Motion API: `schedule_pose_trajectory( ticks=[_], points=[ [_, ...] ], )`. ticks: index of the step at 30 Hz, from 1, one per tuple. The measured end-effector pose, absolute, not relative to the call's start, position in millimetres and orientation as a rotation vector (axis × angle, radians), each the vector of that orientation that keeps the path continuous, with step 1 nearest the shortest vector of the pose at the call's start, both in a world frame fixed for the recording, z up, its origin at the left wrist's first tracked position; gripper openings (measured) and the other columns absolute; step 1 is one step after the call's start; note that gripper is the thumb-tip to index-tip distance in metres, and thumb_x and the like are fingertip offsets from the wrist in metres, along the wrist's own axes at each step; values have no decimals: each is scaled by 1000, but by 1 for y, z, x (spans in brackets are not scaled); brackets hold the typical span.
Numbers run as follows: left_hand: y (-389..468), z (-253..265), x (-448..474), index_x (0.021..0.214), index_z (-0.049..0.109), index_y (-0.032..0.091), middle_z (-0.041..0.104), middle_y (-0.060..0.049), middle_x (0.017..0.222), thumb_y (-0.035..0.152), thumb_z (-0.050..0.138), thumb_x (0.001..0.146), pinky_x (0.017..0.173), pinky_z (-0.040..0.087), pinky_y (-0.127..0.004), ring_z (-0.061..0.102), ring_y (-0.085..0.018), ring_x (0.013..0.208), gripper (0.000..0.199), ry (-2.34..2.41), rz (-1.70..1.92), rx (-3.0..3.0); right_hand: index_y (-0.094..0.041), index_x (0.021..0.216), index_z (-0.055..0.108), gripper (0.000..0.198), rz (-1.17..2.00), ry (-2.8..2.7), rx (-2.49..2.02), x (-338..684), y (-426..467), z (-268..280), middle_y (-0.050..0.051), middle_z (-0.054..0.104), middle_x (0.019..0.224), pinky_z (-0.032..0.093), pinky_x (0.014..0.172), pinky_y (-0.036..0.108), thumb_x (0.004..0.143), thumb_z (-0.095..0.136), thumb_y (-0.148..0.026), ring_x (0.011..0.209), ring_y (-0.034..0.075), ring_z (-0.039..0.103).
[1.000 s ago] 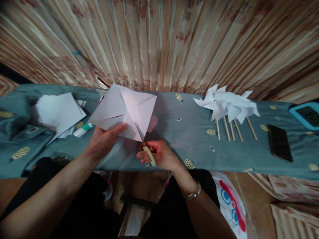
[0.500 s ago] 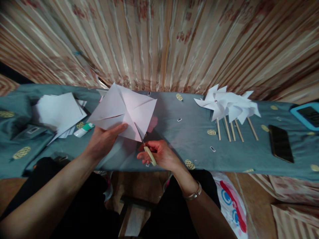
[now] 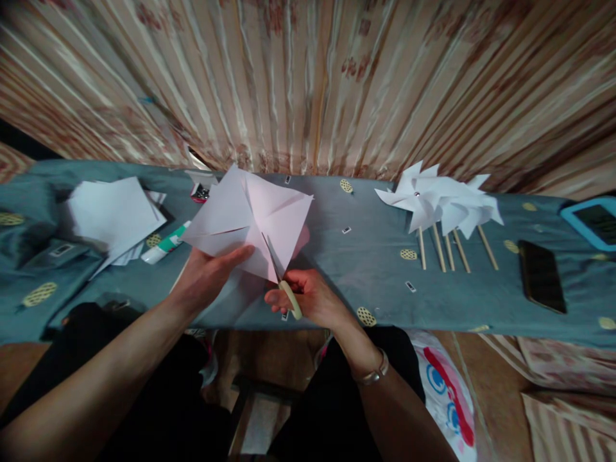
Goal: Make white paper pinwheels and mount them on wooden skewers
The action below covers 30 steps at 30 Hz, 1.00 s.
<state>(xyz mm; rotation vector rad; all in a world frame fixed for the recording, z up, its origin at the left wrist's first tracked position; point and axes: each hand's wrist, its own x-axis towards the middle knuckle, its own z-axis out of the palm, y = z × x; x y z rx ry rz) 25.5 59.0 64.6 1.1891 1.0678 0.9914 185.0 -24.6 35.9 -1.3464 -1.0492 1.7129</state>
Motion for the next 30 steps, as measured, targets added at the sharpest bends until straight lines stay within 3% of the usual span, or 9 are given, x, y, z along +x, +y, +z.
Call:
schedule_pose_trajectory(
  ticks=[7, 12, 22, 30],
  points=[
    [60, 62, 24, 112, 63, 12, 73, -7, 94, 24, 73, 64, 79, 54, -34, 67, -23, 85, 50, 1047, 1002, 1175, -14, 79, 63, 57, 1708, -1038, -1331, 184, -24, 38, 2, 65, 65, 48, 51, 22, 58, 77, -65, 54, 9, 58],
    [60, 62, 24, 112, 63, 11, 72, -7, 92, 25, 74, 63, 79, 54, -34, 66, -23, 84, 52, 1064, 997, 1162, -14, 73, 62, 56, 1719, -1029, -1348, 183, -24, 39, 3, 65, 64, 46, 50, 21, 56, 77, -65, 54, 9, 57],
    [60, 61, 23, 115, 61, 11, 72, -9, 96, 25, 73, 64, 81, 54, -37, 66, -24, 86, 55, 1060, 1012, 1188, -15, 69, 60, 41, 1742, -960, -1381, 181, -23, 43, 0, 63, 60, 45, 49, 23, 58, 81, -48, 52, 9, 55],
    [60, 61, 24, 116, 61, 12, 72, -9, 98, 26, 73, 63, 84, 53, -37, 66, -25, 89, 57, 1054, 1016, 1165, -16, 65, 59, 42, 1769, -901, -1400, 179, -21, 45, -2, 62, 57, 45, 48, 21, 53, 84, -47, 50, 8, 55]
  ],
)
